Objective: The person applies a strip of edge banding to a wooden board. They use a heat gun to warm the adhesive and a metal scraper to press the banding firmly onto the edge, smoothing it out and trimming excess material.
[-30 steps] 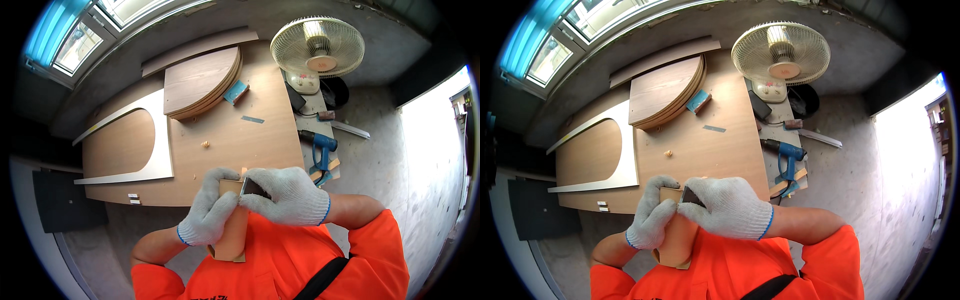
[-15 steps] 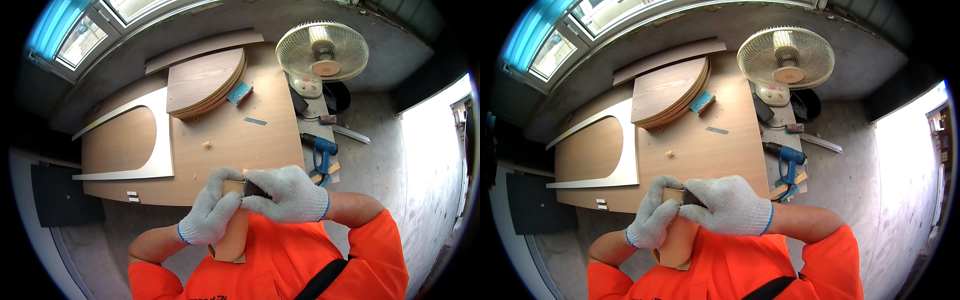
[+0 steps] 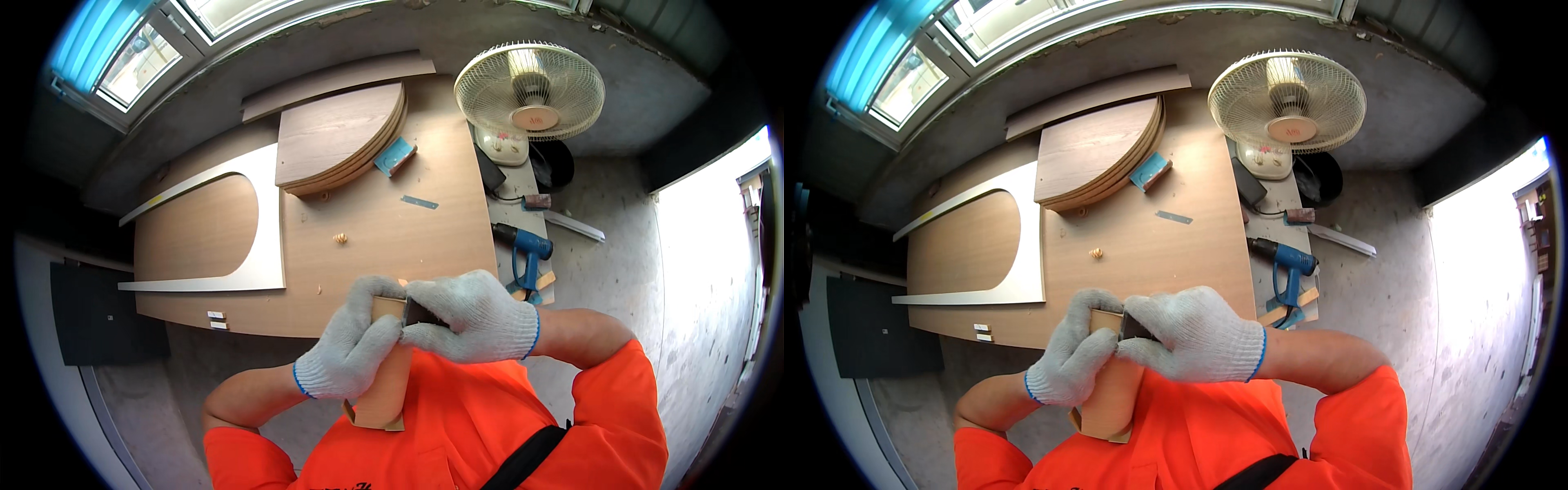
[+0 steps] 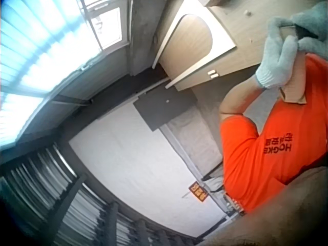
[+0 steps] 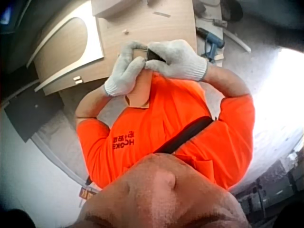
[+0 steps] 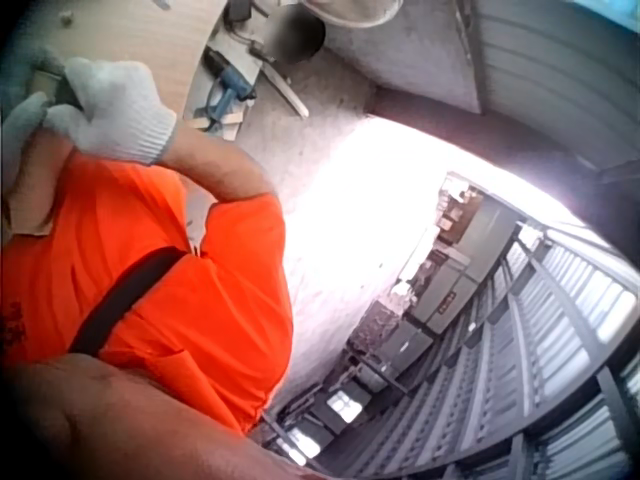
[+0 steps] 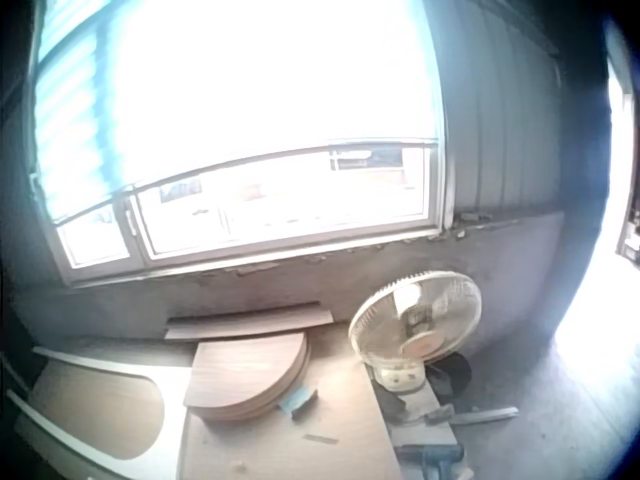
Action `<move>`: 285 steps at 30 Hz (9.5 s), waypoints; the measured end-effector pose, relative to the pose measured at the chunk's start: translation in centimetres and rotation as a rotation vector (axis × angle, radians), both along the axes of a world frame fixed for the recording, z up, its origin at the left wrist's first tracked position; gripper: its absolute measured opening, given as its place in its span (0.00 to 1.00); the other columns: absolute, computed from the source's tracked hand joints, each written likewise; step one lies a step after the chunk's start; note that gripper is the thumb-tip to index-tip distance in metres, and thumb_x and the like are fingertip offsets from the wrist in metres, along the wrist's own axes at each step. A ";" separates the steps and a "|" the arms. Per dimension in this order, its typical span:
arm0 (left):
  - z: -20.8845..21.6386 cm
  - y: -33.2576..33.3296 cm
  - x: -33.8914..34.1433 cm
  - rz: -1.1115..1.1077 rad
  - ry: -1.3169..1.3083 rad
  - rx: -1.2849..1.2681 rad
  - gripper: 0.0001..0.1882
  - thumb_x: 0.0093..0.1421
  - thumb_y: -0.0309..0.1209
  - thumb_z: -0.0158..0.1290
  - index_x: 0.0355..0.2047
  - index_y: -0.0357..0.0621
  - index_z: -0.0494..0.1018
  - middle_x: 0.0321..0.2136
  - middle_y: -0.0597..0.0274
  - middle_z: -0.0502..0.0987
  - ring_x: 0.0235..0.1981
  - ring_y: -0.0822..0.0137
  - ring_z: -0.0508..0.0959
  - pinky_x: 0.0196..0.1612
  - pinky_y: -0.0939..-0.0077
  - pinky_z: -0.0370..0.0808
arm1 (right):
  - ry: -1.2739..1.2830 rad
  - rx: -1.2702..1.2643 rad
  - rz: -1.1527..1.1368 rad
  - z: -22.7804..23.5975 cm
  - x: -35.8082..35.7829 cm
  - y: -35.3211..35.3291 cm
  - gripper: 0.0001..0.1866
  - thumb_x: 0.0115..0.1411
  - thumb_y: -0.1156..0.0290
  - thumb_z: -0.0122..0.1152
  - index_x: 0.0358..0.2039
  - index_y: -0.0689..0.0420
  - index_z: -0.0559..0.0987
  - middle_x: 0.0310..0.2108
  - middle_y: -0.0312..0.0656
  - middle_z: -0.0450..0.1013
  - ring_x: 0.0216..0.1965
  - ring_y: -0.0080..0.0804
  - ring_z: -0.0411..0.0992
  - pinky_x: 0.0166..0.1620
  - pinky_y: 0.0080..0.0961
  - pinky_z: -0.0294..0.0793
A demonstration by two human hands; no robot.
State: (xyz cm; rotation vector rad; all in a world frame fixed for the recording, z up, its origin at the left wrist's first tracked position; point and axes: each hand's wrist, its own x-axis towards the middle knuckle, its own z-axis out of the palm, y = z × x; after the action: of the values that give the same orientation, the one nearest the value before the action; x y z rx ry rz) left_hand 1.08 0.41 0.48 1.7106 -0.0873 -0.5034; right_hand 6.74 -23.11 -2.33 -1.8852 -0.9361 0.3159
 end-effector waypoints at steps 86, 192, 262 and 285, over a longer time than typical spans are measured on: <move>-2.4 -2.2 -1.2 -0.084 -0.031 -0.028 0.25 0.78 0.43 0.48 0.56 0.26 0.67 0.49 0.32 0.74 0.49 0.49 0.80 0.54 0.54 0.78 | 0.004 -0.229 -0.073 3.3 -1.3 -1.6 0.16 0.67 0.60 0.69 0.41 0.62 0.80 0.26 0.54 0.80 0.30 0.59 0.82 0.35 0.47 0.82; -0.2 1.6 -0.1 -0.124 0.106 -0.045 0.25 0.77 0.40 0.57 0.58 0.28 0.69 0.50 0.49 0.79 0.53 0.66 0.78 0.58 0.67 0.77 | -0.070 -0.283 -0.087 3.2 -2.1 2.0 0.14 0.69 0.61 0.66 0.46 0.58 0.77 0.33 0.52 0.82 0.33 0.56 0.83 0.36 0.48 0.82; -2.4 11.1 -0.9 0.255 0.137 -0.022 0.31 0.67 0.42 0.61 0.65 0.37 0.72 0.57 0.58 0.79 0.57 0.68 0.78 0.60 0.68 0.78 | 0.627 0.397 -0.037 -10.9 0.5 9.9 0.28 0.58 0.59 0.83 0.55 0.60 0.85 0.43 0.40 0.83 0.43 0.26 0.81 0.51 0.26 0.82; -19.2 12.8 4.0 0.629 0.083 -0.134 0.26 0.71 0.38 0.69 0.59 0.30 0.79 0.49 0.59 0.85 0.47 0.69 0.83 0.54 0.70 0.81 | 0.422 -0.388 -0.886 -26.6 1.8 6.0 0.35 0.56 0.68 0.72 0.65 0.57 0.77 0.54 0.52 0.78 0.51 0.50 0.82 0.56 0.42 0.84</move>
State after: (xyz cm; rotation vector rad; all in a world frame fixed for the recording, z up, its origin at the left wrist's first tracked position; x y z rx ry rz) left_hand 5.07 13.26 -18.73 1.4821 0.4555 -0.0940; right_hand 8.49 -17.13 -28.91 -2.2566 0.2945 0.3384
